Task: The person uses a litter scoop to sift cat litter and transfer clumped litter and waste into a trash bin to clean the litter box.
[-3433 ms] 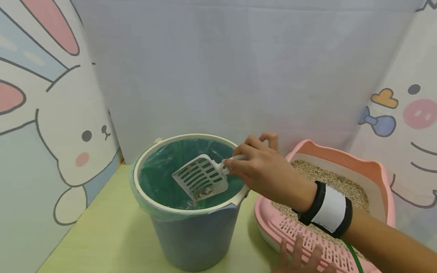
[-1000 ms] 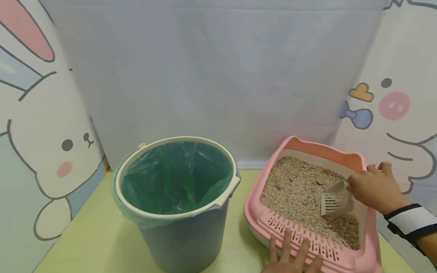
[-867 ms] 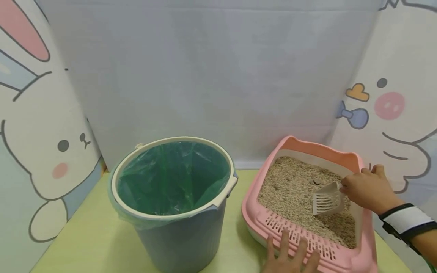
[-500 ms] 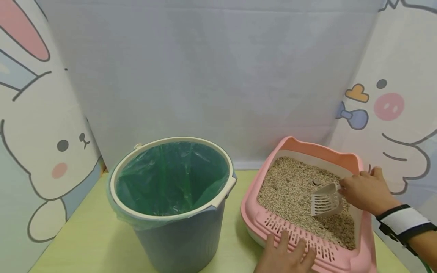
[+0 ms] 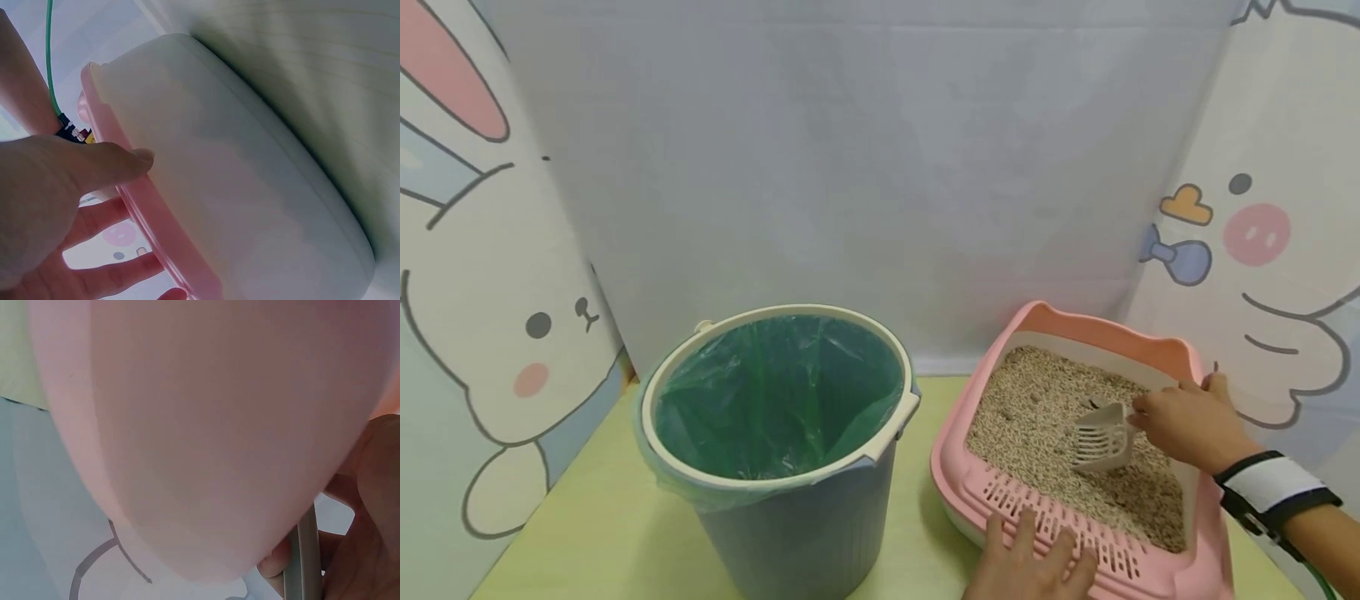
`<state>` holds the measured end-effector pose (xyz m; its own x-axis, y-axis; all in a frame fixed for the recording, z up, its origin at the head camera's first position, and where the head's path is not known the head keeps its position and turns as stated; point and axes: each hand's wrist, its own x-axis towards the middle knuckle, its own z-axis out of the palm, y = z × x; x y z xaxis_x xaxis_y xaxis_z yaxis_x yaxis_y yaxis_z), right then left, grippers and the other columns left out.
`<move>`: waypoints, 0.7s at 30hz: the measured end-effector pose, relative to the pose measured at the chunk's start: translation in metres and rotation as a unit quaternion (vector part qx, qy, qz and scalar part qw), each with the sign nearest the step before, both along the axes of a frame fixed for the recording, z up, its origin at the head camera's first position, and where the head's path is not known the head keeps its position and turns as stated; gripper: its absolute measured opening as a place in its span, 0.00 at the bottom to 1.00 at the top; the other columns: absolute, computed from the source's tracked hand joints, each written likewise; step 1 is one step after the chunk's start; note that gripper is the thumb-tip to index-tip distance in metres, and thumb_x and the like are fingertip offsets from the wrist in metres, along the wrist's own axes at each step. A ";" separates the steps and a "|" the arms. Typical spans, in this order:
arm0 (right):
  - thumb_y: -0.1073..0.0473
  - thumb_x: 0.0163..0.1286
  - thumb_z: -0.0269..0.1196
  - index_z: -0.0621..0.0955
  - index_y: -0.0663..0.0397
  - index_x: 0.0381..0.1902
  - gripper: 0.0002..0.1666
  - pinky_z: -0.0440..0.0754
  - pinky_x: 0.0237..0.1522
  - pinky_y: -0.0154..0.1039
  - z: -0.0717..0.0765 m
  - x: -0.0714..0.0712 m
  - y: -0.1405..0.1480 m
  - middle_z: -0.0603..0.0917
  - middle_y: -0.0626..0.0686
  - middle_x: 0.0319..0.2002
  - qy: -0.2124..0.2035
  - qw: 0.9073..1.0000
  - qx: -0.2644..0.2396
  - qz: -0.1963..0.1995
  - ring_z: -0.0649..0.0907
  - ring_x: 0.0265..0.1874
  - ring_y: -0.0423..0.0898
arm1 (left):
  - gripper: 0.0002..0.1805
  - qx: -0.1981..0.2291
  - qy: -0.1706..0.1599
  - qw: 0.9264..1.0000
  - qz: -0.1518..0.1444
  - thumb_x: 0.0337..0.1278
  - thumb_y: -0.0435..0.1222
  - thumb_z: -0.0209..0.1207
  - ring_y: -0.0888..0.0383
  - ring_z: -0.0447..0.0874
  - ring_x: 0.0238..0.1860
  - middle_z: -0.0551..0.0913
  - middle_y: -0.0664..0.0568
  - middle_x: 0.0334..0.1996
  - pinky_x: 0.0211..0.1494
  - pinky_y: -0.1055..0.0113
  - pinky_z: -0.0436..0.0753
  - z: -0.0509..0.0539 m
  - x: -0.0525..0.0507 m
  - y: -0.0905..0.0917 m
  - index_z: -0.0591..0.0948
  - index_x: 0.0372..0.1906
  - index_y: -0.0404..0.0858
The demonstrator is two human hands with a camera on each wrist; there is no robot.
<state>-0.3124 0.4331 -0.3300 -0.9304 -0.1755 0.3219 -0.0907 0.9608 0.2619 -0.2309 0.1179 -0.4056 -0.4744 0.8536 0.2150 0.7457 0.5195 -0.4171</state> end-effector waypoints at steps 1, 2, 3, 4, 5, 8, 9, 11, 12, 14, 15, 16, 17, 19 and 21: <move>0.52 0.66 0.72 0.79 0.38 0.19 0.17 0.56 0.33 0.51 0.000 -0.001 -0.002 0.69 0.43 0.12 0.004 1.000 0.001 0.004 0.67 0.18 0.45 | 0.37 0.002 -0.006 1.000 -0.001 0.75 0.71 0.28 0.53 0.75 0.74 0.71 0.69 0.76 0.67 0.47 0.79 0.000 0.000 0.000 0.62 0.80 0.66; 0.52 0.66 0.72 0.79 0.38 0.19 0.17 0.56 0.33 0.51 -0.001 -0.002 -0.005 0.69 0.43 0.12 0.008 1.000 0.004 0.006 0.67 0.18 0.46 | 0.37 0.004 -0.011 1.000 -0.003 0.75 0.71 0.29 0.52 0.75 0.74 0.71 0.69 0.76 0.67 0.47 0.79 0.000 -0.001 0.000 0.62 0.80 0.66; 0.53 0.66 0.72 0.78 0.37 0.18 0.18 0.55 0.34 0.51 -0.001 -0.003 -0.007 0.69 0.42 0.12 0.013 1.000 0.006 0.009 0.67 0.18 0.46 | 0.37 0.004 -0.014 1.000 -0.004 0.75 0.71 0.29 0.52 0.75 0.74 0.71 0.69 0.76 0.67 0.46 0.79 0.001 -0.001 0.000 0.63 0.80 0.66; 0.53 0.65 0.73 0.78 0.37 0.18 0.18 0.55 0.34 0.51 -0.001 -0.004 -0.009 0.69 0.42 0.11 0.018 1.000 0.009 0.012 0.66 0.18 0.45 | 0.37 0.004 -0.020 1.000 -0.006 0.75 0.71 0.29 0.52 0.74 0.74 0.71 0.69 0.76 0.67 0.46 0.79 0.001 -0.002 -0.001 0.63 0.80 0.66; 0.53 0.65 0.73 0.77 0.37 0.17 0.20 0.55 0.34 0.51 -0.001 -0.004 -0.011 0.68 0.42 0.11 0.022 1.000 0.012 0.013 0.66 0.18 0.46 | 0.37 0.007 -0.022 1.000 -0.009 0.75 0.71 0.30 0.52 0.75 0.74 0.71 0.69 0.76 0.67 0.46 0.79 0.001 -0.002 -0.001 0.63 0.80 0.66; 0.53 0.65 0.73 0.76 0.36 0.16 0.21 0.55 0.35 0.51 0.000 -0.006 -0.016 0.67 0.42 0.11 0.025 1.000 0.012 0.013 0.66 0.17 0.45 | 0.36 0.010 -0.022 1.000 -0.012 0.75 0.71 0.32 0.52 0.75 0.73 0.71 0.70 0.75 0.66 0.46 0.80 0.001 -0.004 -0.001 0.64 0.79 0.66; 0.53 0.65 0.73 0.76 0.36 0.17 0.20 0.55 0.35 0.51 0.001 -0.006 -0.018 0.67 0.42 0.11 0.021 1.000 0.010 0.012 0.66 0.17 0.45 | 0.36 0.009 -0.022 1.000 -0.011 0.74 0.71 0.32 0.51 0.75 0.73 0.72 0.70 0.75 0.66 0.46 0.80 0.001 -0.003 -0.001 0.64 0.79 0.66; 0.53 0.66 0.72 0.77 0.36 0.17 0.20 0.55 0.35 0.51 0.003 -0.008 -0.023 0.67 0.42 0.11 0.015 1.000 0.006 0.011 0.66 0.17 0.45 | 0.36 0.007 -0.020 1.000 -0.007 0.74 0.71 0.31 0.52 0.75 0.73 0.72 0.69 0.75 0.66 0.46 0.80 0.000 -0.003 0.000 0.64 0.79 0.66; 0.53 0.66 0.72 0.77 0.36 0.17 0.20 0.55 0.35 0.51 0.004 -0.008 -0.025 0.66 0.42 0.11 0.015 1.000 0.006 0.013 0.65 0.17 0.45 | 0.37 0.004 -0.023 1.000 -0.003 0.74 0.72 0.30 0.52 0.75 0.74 0.71 0.70 0.76 0.66 0.46 0.79 0.000 -0.003 0.000 0.63 0.80 0.67; 0.53 0.67 0.72 0.76 0.37 0.16 0.21 0.53 0.36 0.50 0.006 -0.010 -0.030 0.64 0.43 0.11 0.019 1.000 0.010 0.020 0.63 0.17 0.45 | 0.37 -0.001 -0.030 1.000 0.006 0.74 0.72 0.29 0.52 0.74 0.75 0.70 0.71 0.76 0.68 0.46 0.78 0.000 -0.002 0.001 0.62 0.80 0.68; 0.54 0.66 0.72 0.76 0.37 0.16 0.21 0.53 0.36 0.49 0.007 -0.011 -0.032 0.63 0.43 0.11 0.025 0.999 0.015 0.023 0.62 0.17 0.45 | 0.37 -0.003 -0.034 0.999 0.008 0.74 0.72 0.28 0.52 0.73 0.75 0.70 0.71 0.76 0.68 0.46 0.78 0.000 -0.002 0.002 0.61 0.81 0.68; 0.54 0.65 0.73 0.75 0.37 0.15 0.23 0.52 0.36 0.49 0.008 -0.011 -0.035 0.62 0.43 0.11 0.030 0.999 0.019 0.026 0.61 0.17 0.44 | 0.37 -0.003 -0.035 0.999 0.009 0.73 0.72 0.28 0.52 0.73 0.75 0.70 0.71 0.76 0.68 0.46 0.78 0.000 -0.002 0.002 0.61 0.80 0.68; 0.54 0.65 0.73 0.74 0.37 0.14 0.24 0.51 0.37 0.49 0.008 -0.011 -0.036 0.61 0.43 0.12 0.034 0.999 0.022 0.028 0.60 0.18 0.44 | 0.37 -0.003 -0.039 0.999 0.009 0.74 0.72 0.28 0.52 0.73 0.75 0.69 0.71 0.77 0.68 0.46 0.78 0.000 -0.003 0.002 0.61 0.80 0.68; 0.54 0.65 0.74 0.74 0.37 0.13 0.24 0.50 0.37 0.49 0.009 -0.012 -0.038 0.59 0.43 0.12 0.036 0.999 0.025 0.026 0.59 0.18 0.44 | 0.37 -0.001 -0.043 0.999 0.004 0.74 0.72 0.29 0.52 0.73 0.75 0.69 0.70 0.77 0.68 0.46 0.78 0.001 -0.003 0.002 0.61 0.80 0.68; 0.55 0.65 0.74 0.75 0.38 0.14 0.24 0.50 0.37 0.50 0.009 -0.013 -0.039 0.60 0.44 0.12 0.029 0.999 0.020 0.018 0.59 0.18 0.45 | 0.36 0.000 -0.043 0.999 -0.002 0.74 0.72 0.29 0.51 0.74 0.75 0.70 0.70 0.76 0.67 0.46 0.78 0.001 -0.004 0.002 0.62 0.80 0.68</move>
<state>-0.3251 0.3937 -0.3210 -0.9034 -0.2223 0.3667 -0.1089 0.9460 0.3053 -0.2350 0.1195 -0.4042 -0.4876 0.8556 0.1737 0.7808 0.5164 -0.3517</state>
